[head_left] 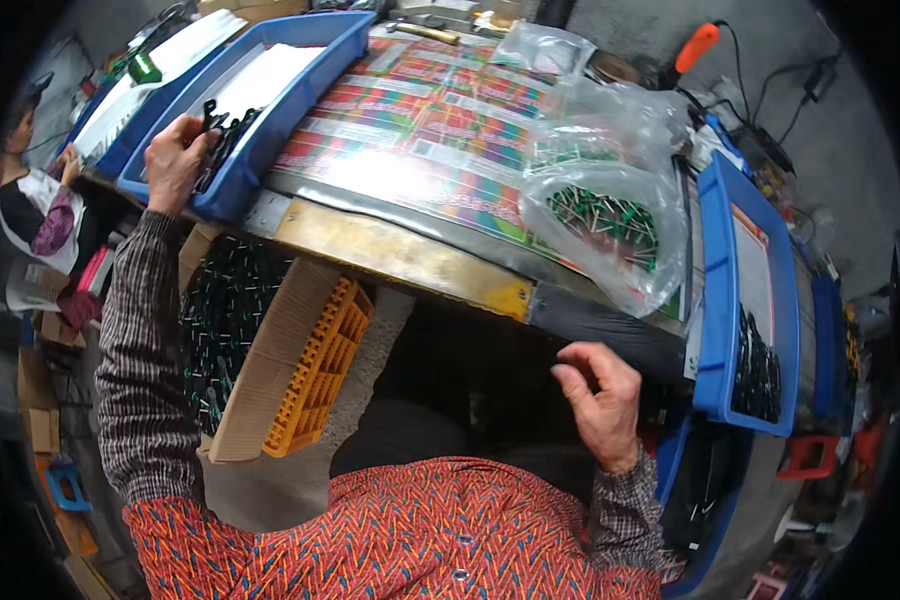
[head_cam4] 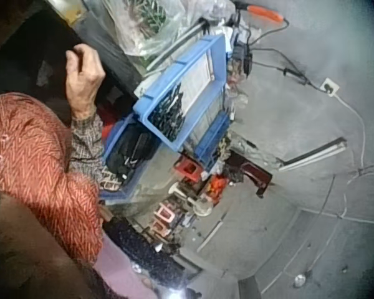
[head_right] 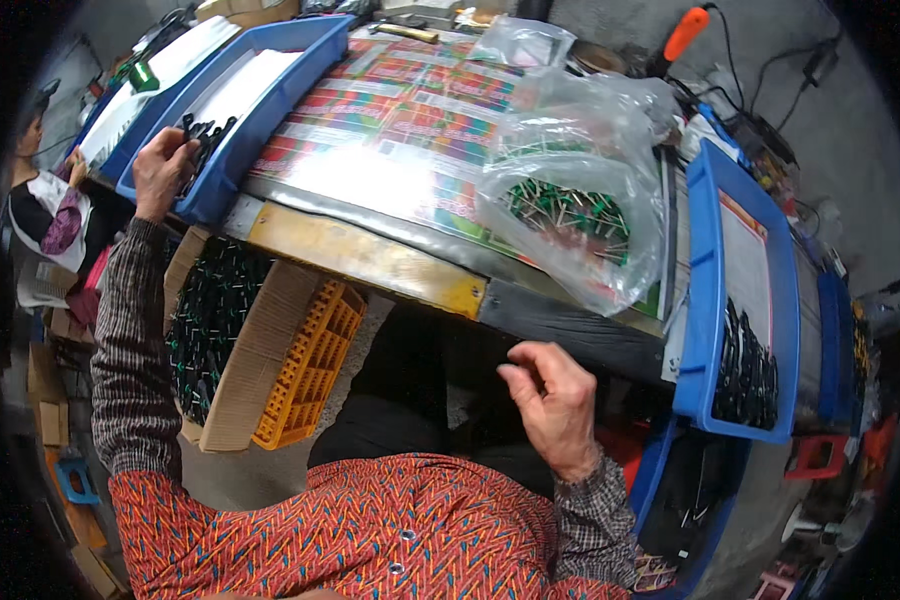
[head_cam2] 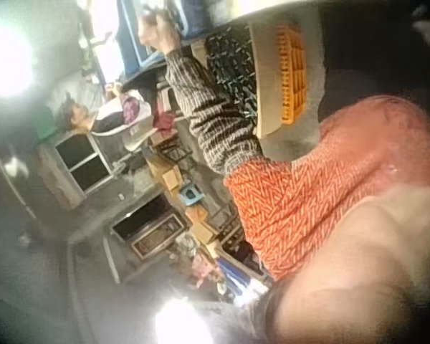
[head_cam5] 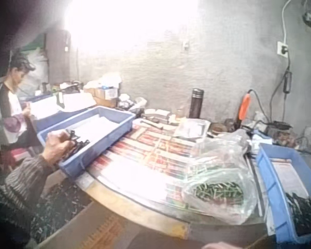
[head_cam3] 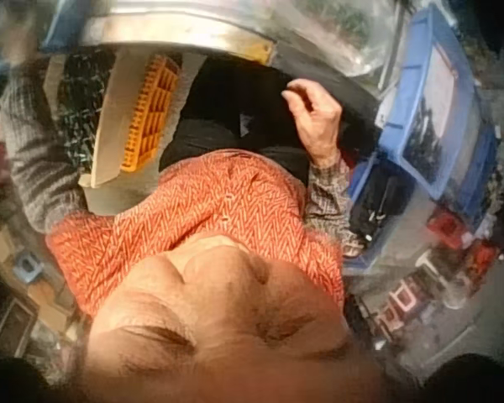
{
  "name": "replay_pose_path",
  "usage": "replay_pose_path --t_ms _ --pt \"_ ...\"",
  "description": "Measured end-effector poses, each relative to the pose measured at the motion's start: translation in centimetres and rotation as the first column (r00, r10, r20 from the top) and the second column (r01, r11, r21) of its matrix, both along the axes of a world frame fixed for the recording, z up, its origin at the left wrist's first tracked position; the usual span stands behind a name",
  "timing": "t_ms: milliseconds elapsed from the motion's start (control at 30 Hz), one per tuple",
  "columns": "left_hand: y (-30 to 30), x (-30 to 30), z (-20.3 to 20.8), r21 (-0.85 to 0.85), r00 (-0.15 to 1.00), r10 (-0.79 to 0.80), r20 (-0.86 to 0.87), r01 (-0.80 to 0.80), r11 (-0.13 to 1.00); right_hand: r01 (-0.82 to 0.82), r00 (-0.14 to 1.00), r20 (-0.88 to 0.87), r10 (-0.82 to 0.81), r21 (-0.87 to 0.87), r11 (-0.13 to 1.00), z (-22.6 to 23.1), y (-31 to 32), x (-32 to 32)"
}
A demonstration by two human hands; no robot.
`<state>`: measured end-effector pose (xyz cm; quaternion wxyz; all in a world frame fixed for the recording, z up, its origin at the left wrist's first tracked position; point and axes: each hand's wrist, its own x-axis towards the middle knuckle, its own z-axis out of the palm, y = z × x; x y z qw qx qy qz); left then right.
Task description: The person assembles components by inserting small pins into black plastic parts by hand, then places the assembled pieces into a cardboard box.
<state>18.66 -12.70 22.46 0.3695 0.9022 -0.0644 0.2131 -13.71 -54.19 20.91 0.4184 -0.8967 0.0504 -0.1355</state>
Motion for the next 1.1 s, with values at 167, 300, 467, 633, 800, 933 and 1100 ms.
replay_pose_path --t_ms 167,300,467,633,800,933,1100 --pt "-0.2 -1.6 -0.3 -0.346 0.949 -0.218 0.227 0.288 0.893 0.128 0.977 0.199 -0.079 -0.247 0.961 2.0 -3.4 2.5" --pt "-5.0 -6.9 3.4 -0.356 0.930 -0.294 0.221 0.357 0.864 0.239 0.947 0.300 -0.119 -0.405 0.883 1.3 -7.5 5.4" --pt "-8.5 -12.4 3.2 -0.347 0.916 -0.389 0.101 0.398 0.849 0.237 0.961 0.251 -0.120 -0.514 0.824 1.0 -8.7 9.0" --pt "-11.4 -15.1 1.4 -0.496 0.870 -0.493 -0.005 0.426 0.757 0.202 0.978 0.185 -0.101 -0.690 0.695 -0.1 -10.2 11.7" --pt "-12.5 -16.2 -1.0 -0.632 0.812 -0.583 -0.008 0.448 0.632 0.158 0.987 0.095 -0.131 -0.739 0.655 -0.9 -10.2 12.4" --pt "-13.3 -16.9 -2.7 -0.712 0.772 -0.634 -0.048 0.419 0.563 0.141 0.990 0.077 -0.119 -0.641 0.755 0.0 -10.0 11.9" --pt "-14.4 -17.8 -3.3 -0.761 0.730 -0.677 -0.093 0.386 0.521 0.123 0.992 0.085 -0.089 -0.645 0.755 -0.1 -10.1 12.0"
